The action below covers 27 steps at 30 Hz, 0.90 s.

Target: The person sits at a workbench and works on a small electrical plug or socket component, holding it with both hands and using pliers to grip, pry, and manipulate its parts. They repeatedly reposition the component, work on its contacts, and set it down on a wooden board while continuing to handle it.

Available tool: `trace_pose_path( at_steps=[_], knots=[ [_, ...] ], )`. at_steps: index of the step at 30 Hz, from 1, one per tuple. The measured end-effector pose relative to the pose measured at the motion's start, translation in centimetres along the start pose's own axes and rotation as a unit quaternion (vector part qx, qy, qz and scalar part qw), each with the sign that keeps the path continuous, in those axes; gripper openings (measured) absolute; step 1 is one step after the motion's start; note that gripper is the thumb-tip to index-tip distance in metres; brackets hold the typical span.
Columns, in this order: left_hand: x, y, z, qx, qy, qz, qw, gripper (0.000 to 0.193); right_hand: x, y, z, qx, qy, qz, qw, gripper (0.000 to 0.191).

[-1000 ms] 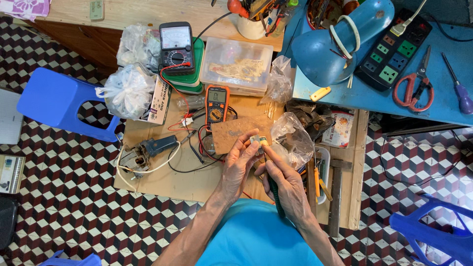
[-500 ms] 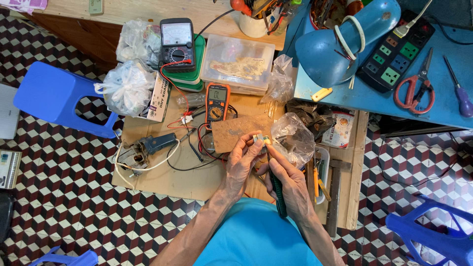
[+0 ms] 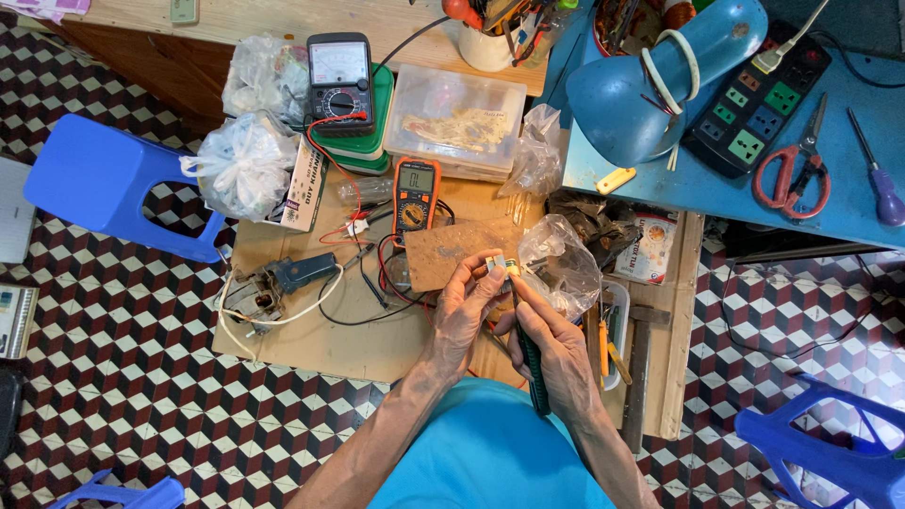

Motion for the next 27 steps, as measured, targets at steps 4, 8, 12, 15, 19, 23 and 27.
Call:
trace_pose_path(
  at_steps=[4, 8, 12, 15, 19, 23, 27],
  knots=[
    [-0.2, -0.1, 0.0, 0.003, 0.003, -0.005, 1.000, 0.043, 0.1, 0.1, 0.0, -0.004, -0.002, -0.001, 1.000, 0.049],
    [-0.4, -0.2, -0.3, 0.007, -0.002, -0.005, 1.000, 0.044, 0.5, 0.2, 0.1, 0.001, 0.015, -0.067, 0.998, 0.048],
    [-0.7, 0.0, -0.8, 0.027, 0.010, -0.047, 0.998, 0.043, 0.6, 0.5, 0.0, 0.027, 0.035, -0.101, 0.994, 0.047],
    [-1.0, 0.0, -1.0, 0.032, 0.012, -0.063, 0.997, 0.043, 0.6, 0.7, 0.2, 0.045, 0.040, -0.116, 0.991, 0.046],
    [-1.3, -0.4, -0.9, 0.021, 0.011, -0.059, 0.998, 0.043, 0.6, 1.0, 0.2, 0.015, 0.038, -0.077, 0.996, 0.045],
    [-1.2, -1.2, -1.0, -0.005, -0.005, -0.015, 1.000, 0.042, 0.2, 1.3, 0.4, -0.028, 0.032, 0.021, 0.999, 0.044],
    [-1.0, -1.5, -0.9, 0.011, 0.003, -0.011, 1.000, 0.042, 0.0, 0.5, 0.5, -0.109, 0.032, 0.221, 0.969, 0.042]
  ],
)
Point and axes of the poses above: each hand's wrist, its own z-axis away from the middle knuckle, its own x-axis out of the palm, y = z × x, the point moved 8 cm from there along -z, towards the middle knuckle, and after that the axes turned 14 degrees about -x, right-handed, at the moved point
